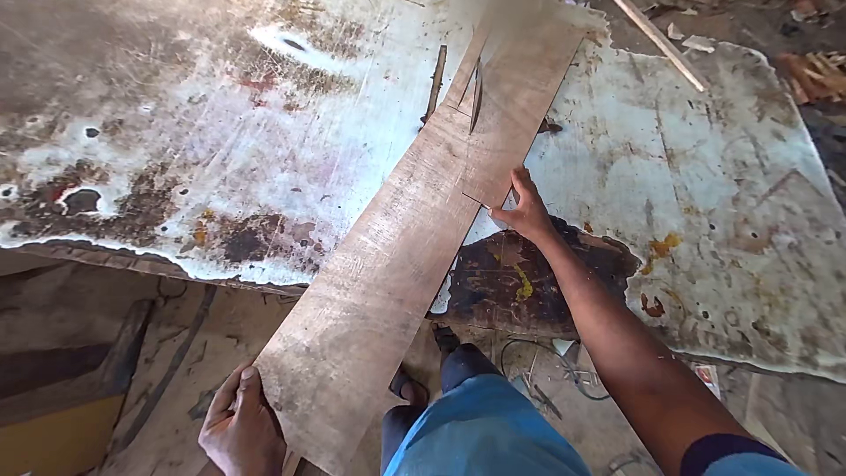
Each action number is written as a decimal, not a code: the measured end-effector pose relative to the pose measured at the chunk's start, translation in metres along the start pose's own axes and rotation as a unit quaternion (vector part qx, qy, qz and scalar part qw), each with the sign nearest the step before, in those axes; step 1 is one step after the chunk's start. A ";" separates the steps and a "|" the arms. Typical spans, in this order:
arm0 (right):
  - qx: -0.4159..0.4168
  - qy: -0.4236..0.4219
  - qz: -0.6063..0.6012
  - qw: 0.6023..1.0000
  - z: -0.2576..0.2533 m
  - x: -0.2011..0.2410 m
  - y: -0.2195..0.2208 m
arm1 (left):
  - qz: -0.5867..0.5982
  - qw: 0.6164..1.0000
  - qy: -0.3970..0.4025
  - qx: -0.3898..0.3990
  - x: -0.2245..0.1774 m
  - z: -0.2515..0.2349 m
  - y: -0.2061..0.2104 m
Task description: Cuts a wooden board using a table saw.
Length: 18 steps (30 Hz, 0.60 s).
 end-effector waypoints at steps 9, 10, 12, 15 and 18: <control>-0.004 -0.004 -0.006 1.000 -0.014 -0.004 -0.002 | -0.009 1.000 -0.001 -0.001 -0.003 -0.004 0.012; -0.004 -0.005 -0.006 1.000 -0.015 -0.004 -0.002 | -0.011 1.000 -0.001 -0.002 -0.004 -0.004 0.013; -0.003 -0.006 -0.004 1.000 -0.019 -0.005 -0.002 | -0.009 1.000 0.003 0.002 -0.004 -0.005 0.016; -0.004 -0.009 -0.004 1.000 -0.023 -0.006 -0.002 | -0.005 1.000 0.002 0.008 -0.006 -0.006 0.020; -0.005 -0.005 -0.004 1.000 -0.027 -0.006 -0.003 | -0.003 1.000 -0.001 0.007 -0.007 -0.008 0.025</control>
Point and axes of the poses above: each hand's wrist, its own z-axis away from the middle knuckle, its own y-axis out of the palm, x = y × z, the point moved 6 cm from there along -z, towards the middle knuckle, and after that the axes turned 5 degrees about y, right-handed, at the moved point
